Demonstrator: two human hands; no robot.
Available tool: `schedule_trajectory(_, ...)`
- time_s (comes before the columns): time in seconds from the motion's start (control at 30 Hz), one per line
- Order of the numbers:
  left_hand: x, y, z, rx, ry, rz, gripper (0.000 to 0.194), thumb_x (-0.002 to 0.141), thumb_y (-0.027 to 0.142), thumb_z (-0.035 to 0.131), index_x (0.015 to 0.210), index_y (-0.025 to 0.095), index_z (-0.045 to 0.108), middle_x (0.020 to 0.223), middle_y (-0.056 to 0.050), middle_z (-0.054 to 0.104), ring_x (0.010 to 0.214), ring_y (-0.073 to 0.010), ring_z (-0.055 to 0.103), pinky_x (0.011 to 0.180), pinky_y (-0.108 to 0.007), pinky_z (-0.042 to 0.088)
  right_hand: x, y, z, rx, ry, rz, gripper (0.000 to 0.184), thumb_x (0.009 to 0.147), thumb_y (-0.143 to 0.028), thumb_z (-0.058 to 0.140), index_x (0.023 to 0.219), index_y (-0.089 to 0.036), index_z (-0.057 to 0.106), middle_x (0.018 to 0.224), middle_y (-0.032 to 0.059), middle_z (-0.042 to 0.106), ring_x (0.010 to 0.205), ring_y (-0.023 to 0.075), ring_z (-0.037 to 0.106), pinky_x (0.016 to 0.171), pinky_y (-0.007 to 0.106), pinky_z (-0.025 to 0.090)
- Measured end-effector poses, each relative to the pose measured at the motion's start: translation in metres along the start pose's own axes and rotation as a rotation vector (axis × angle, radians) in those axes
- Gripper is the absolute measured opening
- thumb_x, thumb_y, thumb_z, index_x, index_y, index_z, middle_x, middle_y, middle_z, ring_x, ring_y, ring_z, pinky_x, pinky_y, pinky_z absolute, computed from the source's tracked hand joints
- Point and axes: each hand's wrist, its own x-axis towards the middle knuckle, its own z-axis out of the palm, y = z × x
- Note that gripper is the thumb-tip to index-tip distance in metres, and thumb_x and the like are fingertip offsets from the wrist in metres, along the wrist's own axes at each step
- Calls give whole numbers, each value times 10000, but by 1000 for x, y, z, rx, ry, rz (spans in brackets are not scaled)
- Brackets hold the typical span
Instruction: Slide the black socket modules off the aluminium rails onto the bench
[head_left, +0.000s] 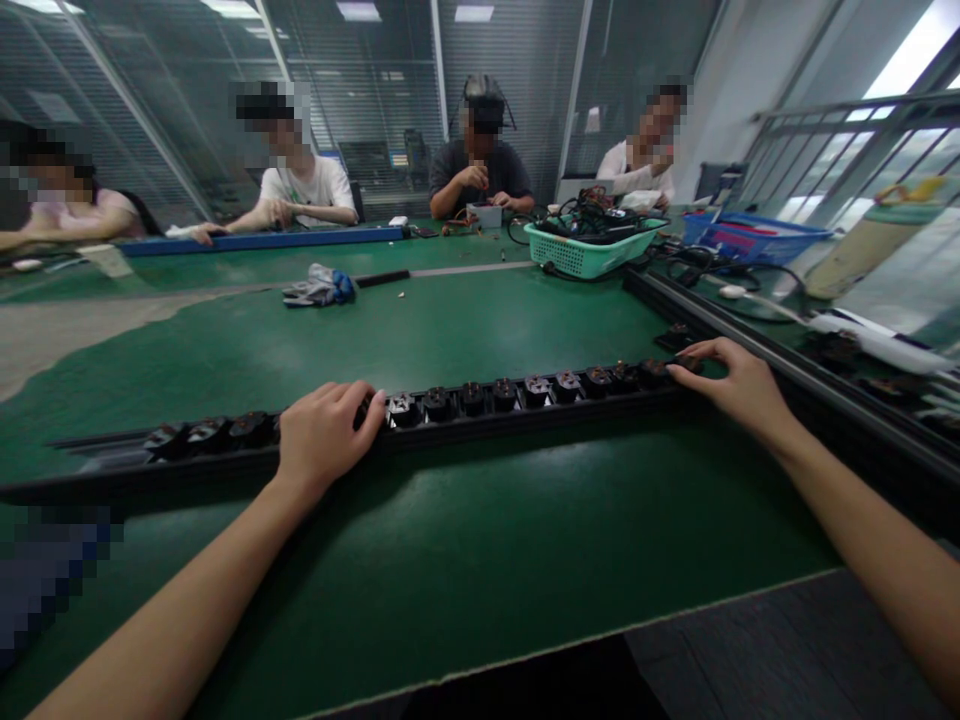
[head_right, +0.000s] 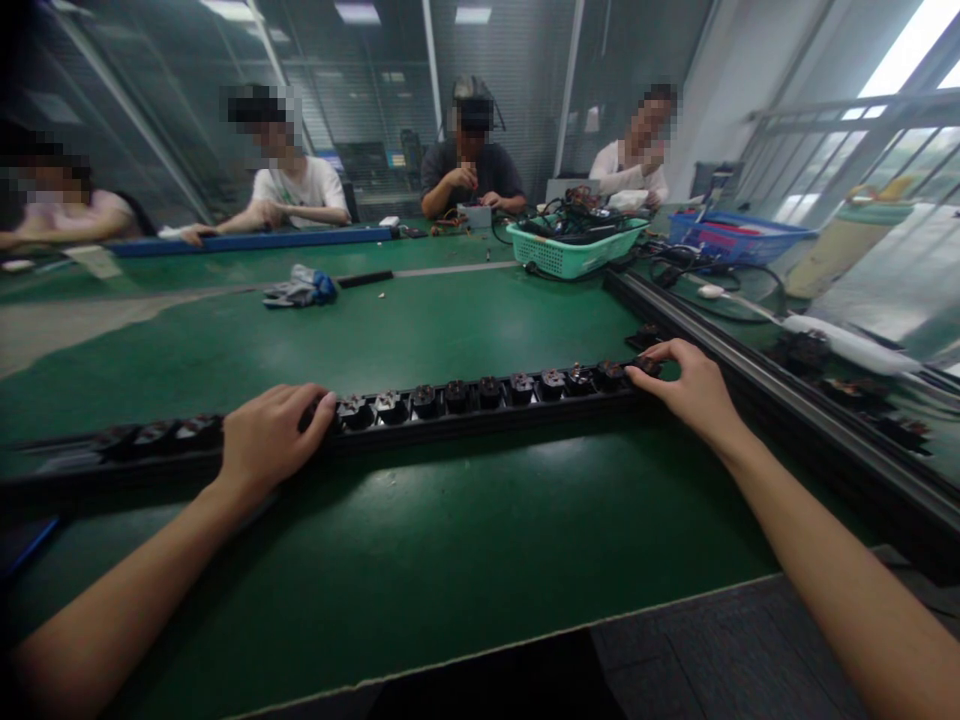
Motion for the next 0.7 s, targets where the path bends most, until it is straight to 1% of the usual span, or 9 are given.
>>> schedule_trajectory(0.2, -1, -1, 2, 4, 2, 0, 515, 1053, 500, 309, 918, 191, 698, 872, -90, 732, 818, -240, 656, 642, -327, 353, -1, 1, -1, -3, 1, 5, 375, 774, -579, 720, 878, -228, 637, 1049, 98, 734, 1015, 301, 685, 958, 445, 494)
schedule_trajectory(0.47, 0, 0, 1, -18, -12, -9, 507, 1045, 493, 325, 929, 183, 708, 882, -103, 733, 821, -248, 656, 650, -335, 356, 0, 11, -3, -12, -13, 35, 409, 763, -599, 734, 929, -234, 650, 1094, 96, 745, 1040, 304, 694, 956, 447, 502)
schedule_trajectory(0.6, 0, 1, -1, -13, -10, -10, 509, 1045, 493, 324, 925, 184, 710, 866, -104, 730, 816, -250, 656, 647, -339, 356, -1, 10, -4, -33, -15, 28, 413, 776, -611, 721, 932, -234, 655, 1080, 96, 746, 1037, 305, 693, 957, 450, 502)
schedule_trajectory(0.7, -1, 1, -1, -11, -11, -10, 507, 1045, 493, 324, 926, 187, 711, 871, -102, 732, 817, -247, 657, 646, -337, 359, -2, 8, -6, -7, -25, 28, 423, 773, -616, 730, 956, -240, 666, 1097, 91, 742, 1068, 307, 687, 980, 455, 498)
